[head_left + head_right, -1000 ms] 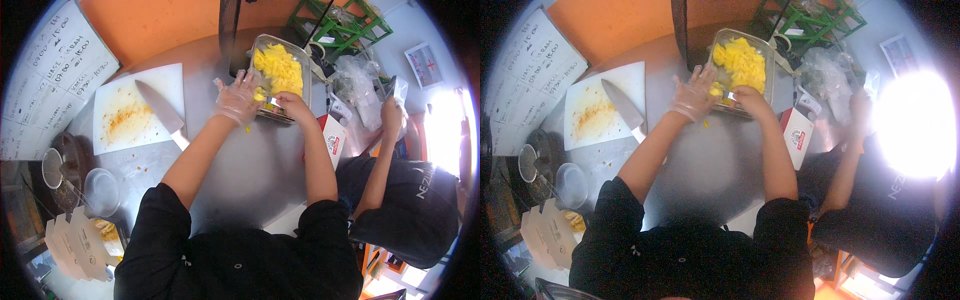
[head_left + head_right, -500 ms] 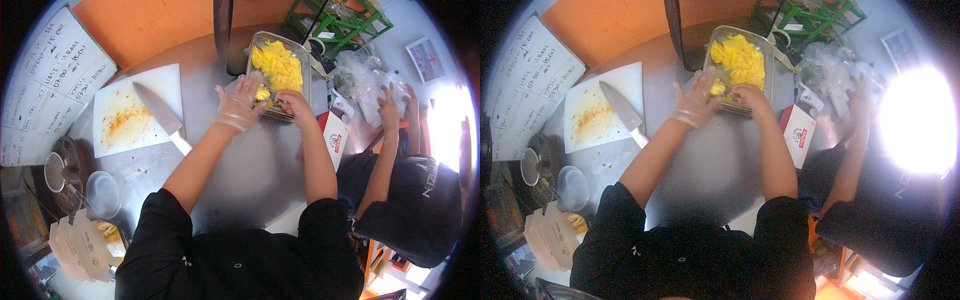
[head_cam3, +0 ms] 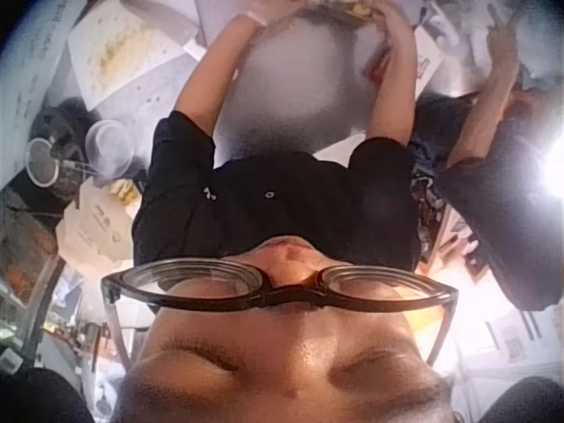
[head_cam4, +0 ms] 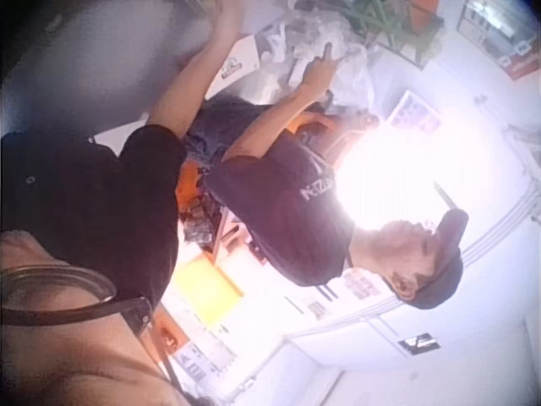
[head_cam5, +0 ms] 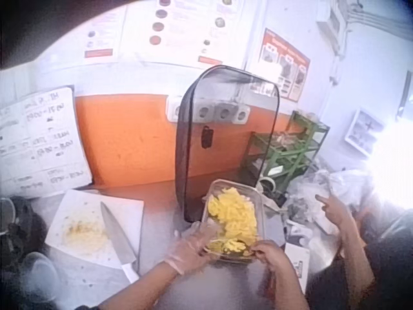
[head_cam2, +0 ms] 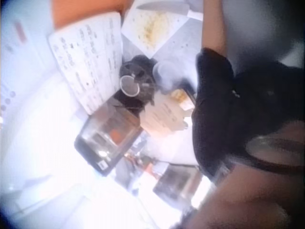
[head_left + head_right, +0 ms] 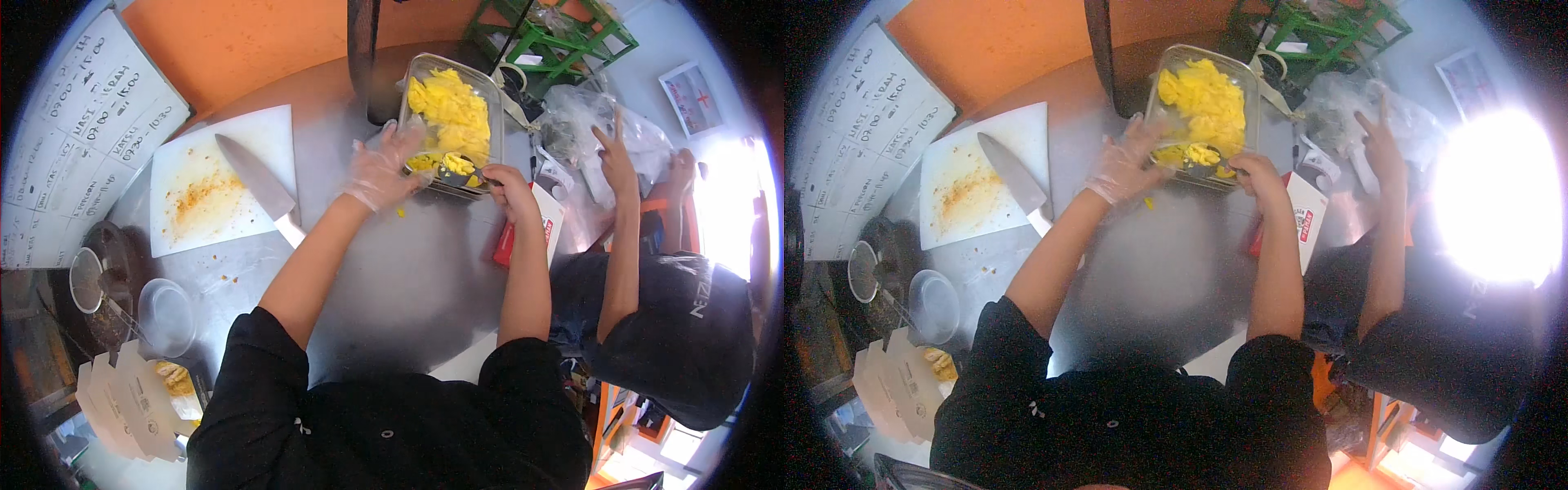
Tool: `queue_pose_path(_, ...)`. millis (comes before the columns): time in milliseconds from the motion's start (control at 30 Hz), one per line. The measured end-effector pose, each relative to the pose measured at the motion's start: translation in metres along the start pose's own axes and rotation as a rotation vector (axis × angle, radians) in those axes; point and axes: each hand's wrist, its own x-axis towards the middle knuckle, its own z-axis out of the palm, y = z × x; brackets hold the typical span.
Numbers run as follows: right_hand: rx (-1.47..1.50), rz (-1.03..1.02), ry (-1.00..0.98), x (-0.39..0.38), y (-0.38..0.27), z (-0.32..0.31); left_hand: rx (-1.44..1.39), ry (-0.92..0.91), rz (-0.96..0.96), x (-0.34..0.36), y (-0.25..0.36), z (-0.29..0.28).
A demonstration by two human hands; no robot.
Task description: The person slices a fried cutlet on a board using a knife, places it into a box with rice, and then scoops scrambled eggs into the boxes.
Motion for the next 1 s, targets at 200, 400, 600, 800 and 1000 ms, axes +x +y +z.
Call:
queue_pose_path(200,0.035,-0.075,-0.029,-0.026,-0.008,-0.004,-0.247,0.257,0.044,-0.018,-0.019,-0.008)
queue_pose_path(400,0.043,-0.118,-0.190,-0.077,-0.055,0.077,-0.451,0.429,-0.005,-0.178,-0.016,-0.109)
queue_pose_path(600,0.157,-0.124,-0.534,-0.141,-0.075,0.194,-0.309,0.614,-0.012,-0.396,0.025,-0.217)
queue_pose_path(800,0.157,-0.097,-1.055,-0.221,-0.093,0.351,0.369,1.337,-0.736,-0.659,0.010,-0.304)
queue_pose_path(1000,0.135,-0.092,-1.174,-0.335,-0.105,0.506,0.277,0.521,-1.441,-0.754,-0.077,-0.285)
